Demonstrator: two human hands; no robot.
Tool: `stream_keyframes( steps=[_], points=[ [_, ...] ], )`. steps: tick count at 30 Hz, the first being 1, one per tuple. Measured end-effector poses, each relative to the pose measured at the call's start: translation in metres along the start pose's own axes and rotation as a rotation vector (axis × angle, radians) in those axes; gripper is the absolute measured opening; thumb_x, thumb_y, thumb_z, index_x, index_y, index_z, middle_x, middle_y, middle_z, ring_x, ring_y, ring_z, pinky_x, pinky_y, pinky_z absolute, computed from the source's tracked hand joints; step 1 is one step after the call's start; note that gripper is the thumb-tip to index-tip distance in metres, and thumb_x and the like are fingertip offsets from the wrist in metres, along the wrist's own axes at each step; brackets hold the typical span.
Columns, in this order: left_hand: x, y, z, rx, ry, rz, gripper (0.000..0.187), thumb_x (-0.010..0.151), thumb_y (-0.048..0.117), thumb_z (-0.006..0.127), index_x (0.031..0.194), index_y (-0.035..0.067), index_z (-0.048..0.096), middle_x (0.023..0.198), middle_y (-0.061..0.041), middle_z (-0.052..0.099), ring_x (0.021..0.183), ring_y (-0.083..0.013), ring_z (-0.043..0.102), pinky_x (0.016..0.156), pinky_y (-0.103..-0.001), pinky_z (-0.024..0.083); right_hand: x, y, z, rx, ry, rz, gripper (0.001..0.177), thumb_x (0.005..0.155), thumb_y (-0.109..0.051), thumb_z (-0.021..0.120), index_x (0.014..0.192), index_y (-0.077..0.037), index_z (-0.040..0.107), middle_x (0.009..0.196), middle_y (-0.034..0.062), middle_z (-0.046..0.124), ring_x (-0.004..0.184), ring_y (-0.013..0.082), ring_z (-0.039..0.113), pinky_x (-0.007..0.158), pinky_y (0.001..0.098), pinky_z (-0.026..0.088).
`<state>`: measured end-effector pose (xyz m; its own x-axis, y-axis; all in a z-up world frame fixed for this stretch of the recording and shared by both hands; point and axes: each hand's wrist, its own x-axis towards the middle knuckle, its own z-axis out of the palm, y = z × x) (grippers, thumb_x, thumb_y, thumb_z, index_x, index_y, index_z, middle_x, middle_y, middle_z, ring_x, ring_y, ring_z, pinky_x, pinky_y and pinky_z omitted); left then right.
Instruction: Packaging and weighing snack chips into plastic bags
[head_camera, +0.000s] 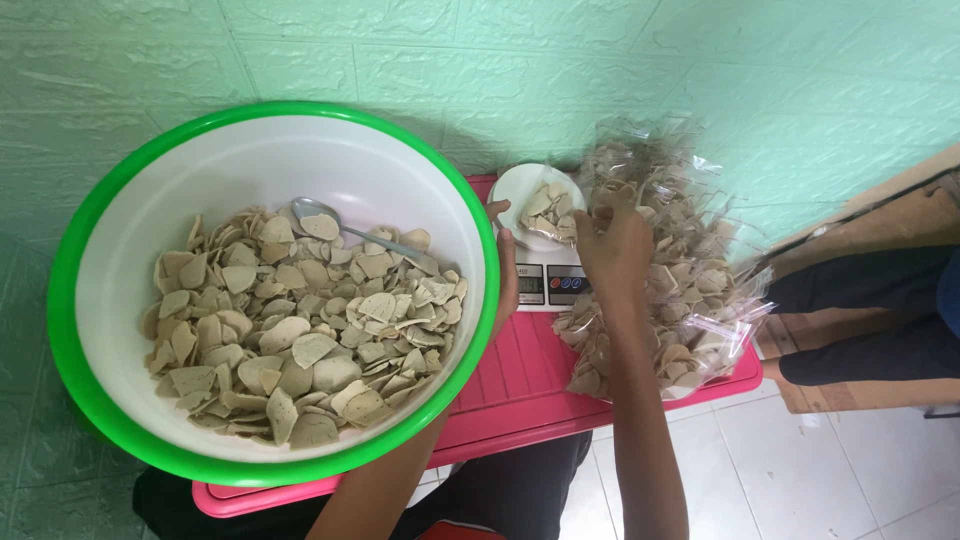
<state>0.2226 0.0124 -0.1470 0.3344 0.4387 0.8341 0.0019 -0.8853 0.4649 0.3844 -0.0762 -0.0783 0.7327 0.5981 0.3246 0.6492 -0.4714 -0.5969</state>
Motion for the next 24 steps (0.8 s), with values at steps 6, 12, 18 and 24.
stream_keyframes(
  steps=[6, 12, 18, 24],
  points=[
    [-0.002, -0.009, 0.003, 0.041, 0.015, 0.080, 0.038, 0.100, -0.011, 0.057, 0.138, -0.012, 0.054, 0.147, -0.029, 0.051, 0.139, -0.0333, 0.050, 0.118, -0.047, 0.038, -0.001, -0.008, -0.001, -0.065, -0.004, -0.016, 0.037, 0.091, -0.023, 0.074, 0.117, 0.003, 0.068, 0.102, 0.0278, 0.075, 0.099, 0.0480, 0.072, 0.087, 0.0642, 0.052],
    [0.009, 0.021, -0.004, -0.332, -0.043, -0.339, 0.038, 0.107, 0.001, 0.049, 0.145, -0.002, 0.051, 0.146, -0.016, 0.054, 0.134, -0.0233, 0.050, 0.120, -0.042, 0.029, -0.001, 0.005, 0.004, -0.042, 0.029, -0.048, 0.035, 0.093, -0.021, 0.075, 0.117, 0.004, 0.069, 0.094, 0.0284, 0.074, 0.093, 0.0506, 0.071, 0.079, 0.0576, 0.055],
    [0.014, 0.034, -0.002, -0.296, -0.036, -0.455, 0.035, 0.110, 0.012, 0.045, 0.145, 0.006, 0.047, 0.138, -0.008, 0.054, 0.132, -0.0219, 0.050, 0.116, -0.040, 0.030, -0.002, -0.007, -0.002, -0.036, 0.029, -0.062, 0.033, 0.092, -0.018, 0.074, 0.112, 0.007, 0.068, 0.088, 0.0298, 0.072, 0.089, 0.0532, 0.070, 0.073, 0.0587, 0.054],
    [0.011, 0.031, 0.004, -0.244, -0.051, -0.458, 0.034, 0.111, 0.012, 0.043, 0.144, 0.007, 0.047, 0.136, -0.007, 0.054, 0.130, -0.0217, 0.052, 0.115, -0.038, 0.029, 0.000, 0.001, 0.002, 0.035, 0.006, -0.066, 0.034, 0.095, -0.015, 0.073, 0.115, 0.011, 0.067, 0.078, 0.0266, 0.068, 0.077, 0.0448, 0.071, 0.064, 0.0513, 0.053]
  ],
)
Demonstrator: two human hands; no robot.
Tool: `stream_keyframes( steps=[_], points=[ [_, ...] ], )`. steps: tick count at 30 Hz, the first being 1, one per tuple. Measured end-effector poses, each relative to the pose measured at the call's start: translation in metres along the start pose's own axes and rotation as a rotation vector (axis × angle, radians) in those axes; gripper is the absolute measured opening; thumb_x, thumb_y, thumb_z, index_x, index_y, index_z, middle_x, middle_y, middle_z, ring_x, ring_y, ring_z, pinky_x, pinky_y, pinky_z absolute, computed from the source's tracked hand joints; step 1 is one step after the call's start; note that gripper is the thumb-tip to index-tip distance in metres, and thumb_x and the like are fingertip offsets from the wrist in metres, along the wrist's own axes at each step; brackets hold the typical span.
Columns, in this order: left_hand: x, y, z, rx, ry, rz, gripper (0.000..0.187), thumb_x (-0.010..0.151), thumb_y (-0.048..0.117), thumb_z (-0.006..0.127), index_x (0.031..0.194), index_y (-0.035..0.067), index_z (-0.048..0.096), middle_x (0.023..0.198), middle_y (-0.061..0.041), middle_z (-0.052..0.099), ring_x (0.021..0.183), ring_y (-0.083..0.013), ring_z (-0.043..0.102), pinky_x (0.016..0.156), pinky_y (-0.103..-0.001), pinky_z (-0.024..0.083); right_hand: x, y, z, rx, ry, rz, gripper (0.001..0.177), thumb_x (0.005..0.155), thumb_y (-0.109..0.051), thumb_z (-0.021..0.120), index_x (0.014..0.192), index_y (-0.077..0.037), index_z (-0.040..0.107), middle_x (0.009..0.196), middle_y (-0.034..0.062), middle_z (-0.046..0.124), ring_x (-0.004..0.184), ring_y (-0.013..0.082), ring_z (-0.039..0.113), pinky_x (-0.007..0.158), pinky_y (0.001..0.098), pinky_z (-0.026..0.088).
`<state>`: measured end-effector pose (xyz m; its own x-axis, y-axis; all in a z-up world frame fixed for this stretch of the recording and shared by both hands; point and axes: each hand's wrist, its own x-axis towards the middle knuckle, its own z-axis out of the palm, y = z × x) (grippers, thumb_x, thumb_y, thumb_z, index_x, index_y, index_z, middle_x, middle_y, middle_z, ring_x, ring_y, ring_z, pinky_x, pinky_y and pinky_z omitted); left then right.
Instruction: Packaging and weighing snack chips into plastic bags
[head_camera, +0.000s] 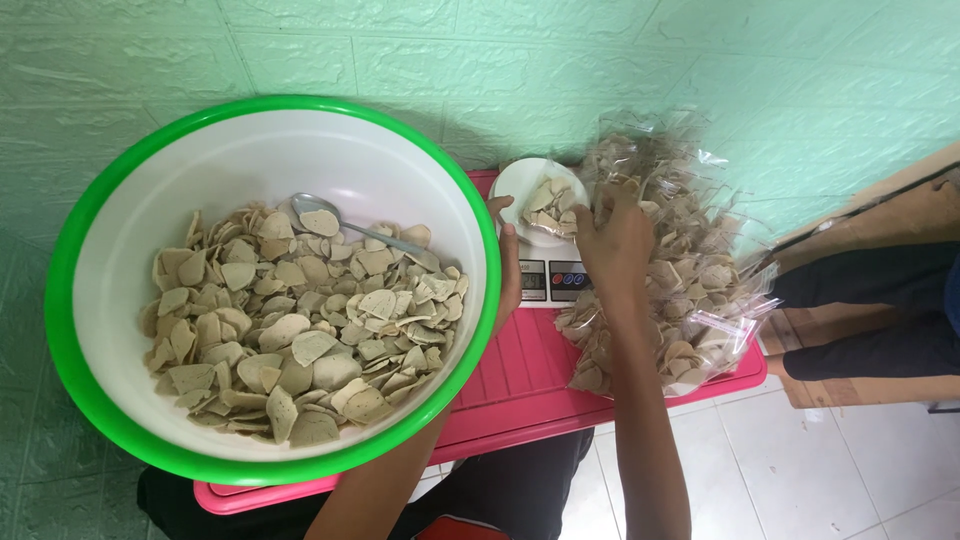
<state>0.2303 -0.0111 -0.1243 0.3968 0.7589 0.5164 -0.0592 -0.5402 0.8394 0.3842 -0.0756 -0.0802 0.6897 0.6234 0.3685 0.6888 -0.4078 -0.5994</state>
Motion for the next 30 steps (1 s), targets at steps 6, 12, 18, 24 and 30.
stream_keyframes(
  steps=[6, 12, 18, 24, 30],
  points=[
    [0.000, -0.005, 0.000, 0.039, 0.012, 0.115, 0.034, 0.111, 0.010, 0.044, 0.144, 0.004, 0.046, 0.139, -0.012, 0.054, 0.131, -0.0234, 0.052, 0.117, -0.041, 0.029, -0.004, -0.015, -0.006, -0.052, -0.002, -0.015, 0.037, 0.093, -0.016, 0.074, 0.115, 0.013, 0.065, 0.078, 0.0329, 0.067, 0.078, 0.0556, 0.068, 0.063, 0.0606, 0.050],
    [0.000, -0.011, 0.000, 0.152, 0.026, 0.195, 0.035, 0.110, 0.005, 0.045, 0.144, 0.000, 0.047, 0.139, -0.016, 0.055, 0.129, -0.0261, 0.055, 0.115, -0.044, 0.031, 0.001, -0.013, -0.006, -0.064, 0.005, -0.036, 0.032, 0.093, -0.015, 0.074, 0.107, 0.013, 0.065, 0.070, 0.0292, 0.064, 0.070, 0.0512, 0.068, 0.060, 0.0536, 0.050],
    [-0.004, -0.004, 0.004, 0.123, 0.056, 0.108, 0.033, 0.111, 0.017, 0.041, 0.142, 0.008, 0.049, 0.129, -0.011, 0.058, 0.121, -0.0253, 0.057, 0.112, -0.045, 0.034, 0.026, 0.023, 0.023, -0.097, 0.028, -0.070, 0.032, 0.091, -0.017, 0.076, 0.078, 0.009, 0.062, 0.054, 0.0230, 0.057, 0.052, 0.0420, 0.062, 0.050, 0.0459, 0.044],
    [0.006, 0.005, -0.002, 0.137, 0.040, 0.123, 0.034, 0.111, 0.023, 0.043, 0.140, 0.008, 0.051, 0.126, -0.011, 0.059, 0.118, -0.0262, 0.058, 0.112, -0.045, 0.035, 0.028, 0.028, 0.031, -0.066, 0.064, -0.060, 0.012, 0.089, -0.002, 0.070, 0.091, 0.009, 0.074, 0.065, 0.0217, 0.067, 0.059, 0.0434, 0.068, 0.054, 0.0451, 0.052],
    [0.003, 0.008, -0.003, 0.295, 0.099, 0.248, 0.037, 0.108, 0.025, 0.055, 0.140, 0.007, 0.052, 0.126, -0.013, 0.061, 0.119, -0.0283, 0.062, 0.112, -0.049, 0.040, 0.006, 0.006, 0.011, 0.221, 0.134, -0.101, 0.017, 0.099, 0.007, 0.061, 0.114, 0.005, 0.070, 0.091, 0.0246, 0.072, 0.085, 0.0462, 0.073, 0.070, 0.0528, 0.057]
  ],
)
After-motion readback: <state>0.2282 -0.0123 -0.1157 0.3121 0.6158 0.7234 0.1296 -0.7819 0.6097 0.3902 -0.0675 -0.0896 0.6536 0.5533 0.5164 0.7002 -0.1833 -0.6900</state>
